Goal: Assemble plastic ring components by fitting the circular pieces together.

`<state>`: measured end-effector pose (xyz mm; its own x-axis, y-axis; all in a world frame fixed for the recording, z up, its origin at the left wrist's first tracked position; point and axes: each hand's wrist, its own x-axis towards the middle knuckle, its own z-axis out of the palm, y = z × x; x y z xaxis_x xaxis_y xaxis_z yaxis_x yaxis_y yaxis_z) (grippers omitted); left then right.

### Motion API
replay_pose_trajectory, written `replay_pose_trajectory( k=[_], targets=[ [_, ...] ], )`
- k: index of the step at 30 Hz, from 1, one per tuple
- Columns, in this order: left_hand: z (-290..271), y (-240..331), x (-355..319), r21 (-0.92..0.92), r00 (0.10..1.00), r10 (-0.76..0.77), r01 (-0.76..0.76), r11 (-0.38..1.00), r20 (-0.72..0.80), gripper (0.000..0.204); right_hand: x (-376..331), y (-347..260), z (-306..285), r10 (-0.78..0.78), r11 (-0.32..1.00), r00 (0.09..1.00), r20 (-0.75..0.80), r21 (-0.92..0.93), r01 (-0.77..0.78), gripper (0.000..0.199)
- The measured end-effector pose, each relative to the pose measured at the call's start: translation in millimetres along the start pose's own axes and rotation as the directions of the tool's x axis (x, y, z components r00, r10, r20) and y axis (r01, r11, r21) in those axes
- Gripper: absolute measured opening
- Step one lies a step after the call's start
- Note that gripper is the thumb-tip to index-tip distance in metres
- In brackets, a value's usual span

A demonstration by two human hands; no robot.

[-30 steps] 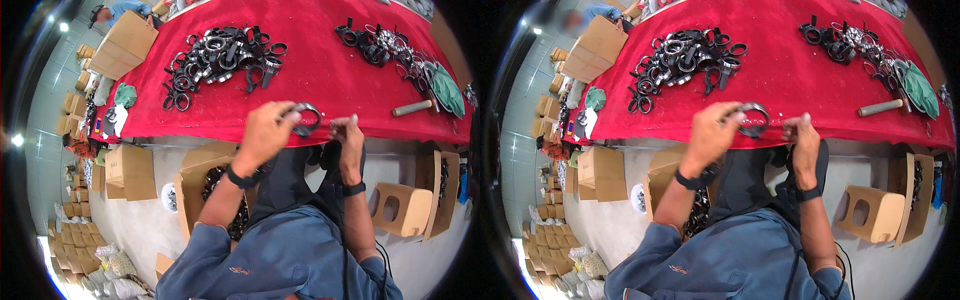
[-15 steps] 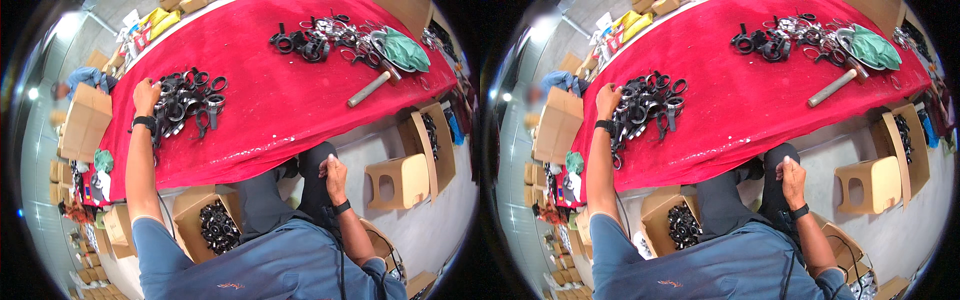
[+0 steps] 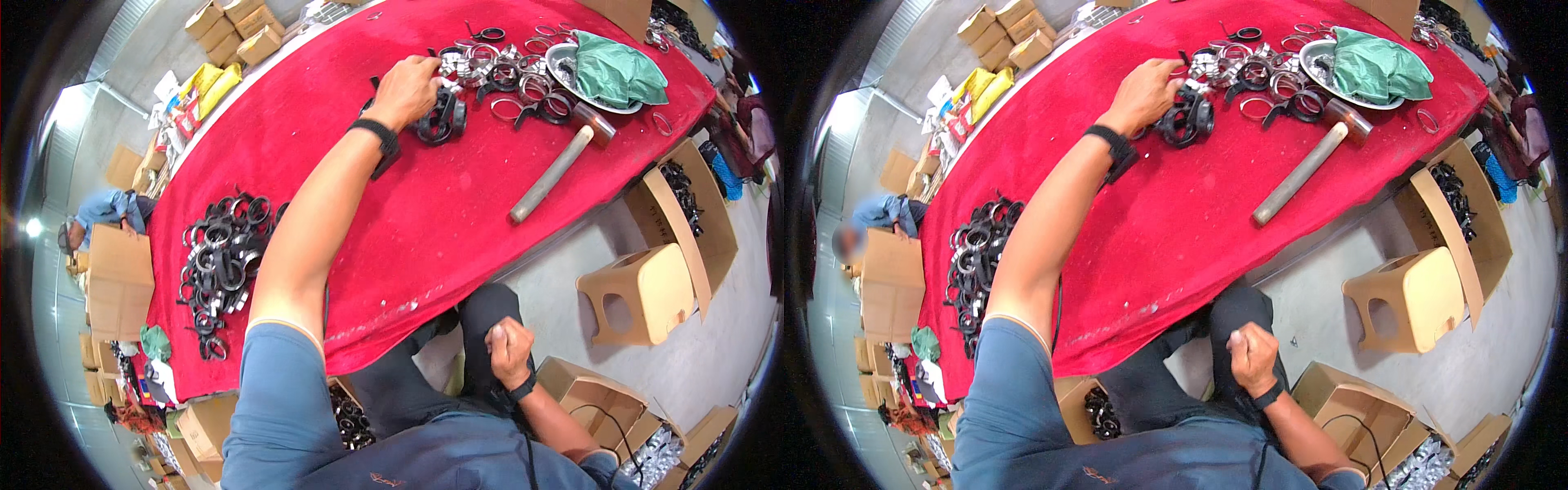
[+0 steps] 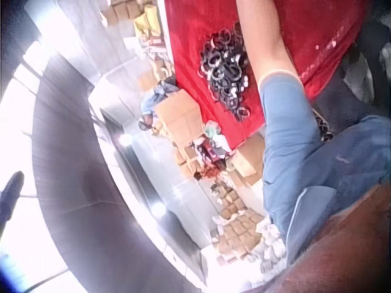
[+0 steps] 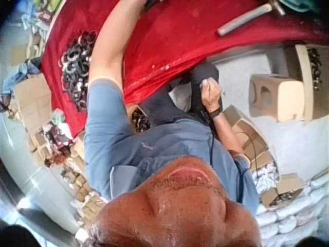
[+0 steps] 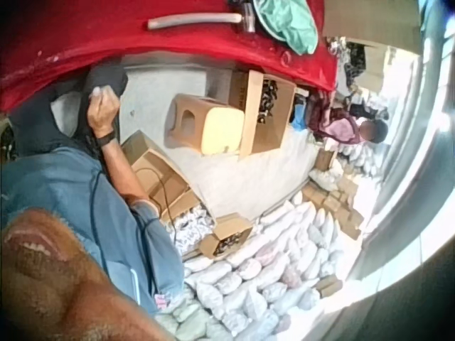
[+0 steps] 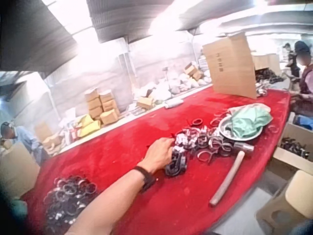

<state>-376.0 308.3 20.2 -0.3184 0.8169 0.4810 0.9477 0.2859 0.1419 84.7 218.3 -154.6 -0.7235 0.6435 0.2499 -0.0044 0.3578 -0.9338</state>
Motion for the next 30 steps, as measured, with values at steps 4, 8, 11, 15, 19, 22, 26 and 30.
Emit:
replay_pose_trajectory(
  k=[4, 8, 11, 15, 19, 22, 26, 30],
  targets=[
    [61, -6, 84, 0.006, 0.994, 0.024, -0.024, 1.000, 0.106, 0.060, 11, 1, -10, -0.048, 0.999, 0.997, -0.061, -0.018, 0.047, 0.034],
    [107, -31, 120, 0.042, 0.980, 0.021, -0.030, 0.999, 0.195, 0.062, 19, 8, -20, -0.066, 0.995, 0.990, -0.122, -0.076, 0.057, 0.036],
    [127, -34, 118, 0.175, 0.925, -0.027, -0.043, 0.984, 0.379, 0.059, 19, 17, -25, -0.035, 0.994, 0.987, -0.155, -0.111, 0.018, 0.036],
    [103, -38, 87, 0.149, 0.879, 0.008, -0.090, 0.985, 0.476, 0.042, 19, 17, -25, -0.033, 0.995, 0.983, -0.181, -0.103, 0.015, 0.034],
    [79, -24, 46, -0.041, 0.842, 0.022, 0.001, 0.999, 0.539, 0.031, 13, 18, -21, -0.052, 0.994, 0.980, -0.190, -0.107, 0.032, 0.032],
    [49, -7, 10, -0.047, 0.811, -0.011, 0.047, 0.998, 0.584, 0.030, 11, 10, -21, -0.058, 0.995, 0.977, -0.203, -0.093, 0.040, 0.032],
    [20, 1, -32, -0.081, 0.861, -0.005, 0.054, 0.995, 0.509, 0.027, 9, 11, -19, -0.067, 0.991, 0.978, -0.196, -0.126, 0.043, 0.035],
    [-10, 11, -52, -0.125, 0.908, 0.007, 0.050, 0.991, 0.418, 0.024, 6, 7, -16, -0.104, 0.985, 0.979, -0.175, -0.155, 0.077, 0.034]
  ],
)
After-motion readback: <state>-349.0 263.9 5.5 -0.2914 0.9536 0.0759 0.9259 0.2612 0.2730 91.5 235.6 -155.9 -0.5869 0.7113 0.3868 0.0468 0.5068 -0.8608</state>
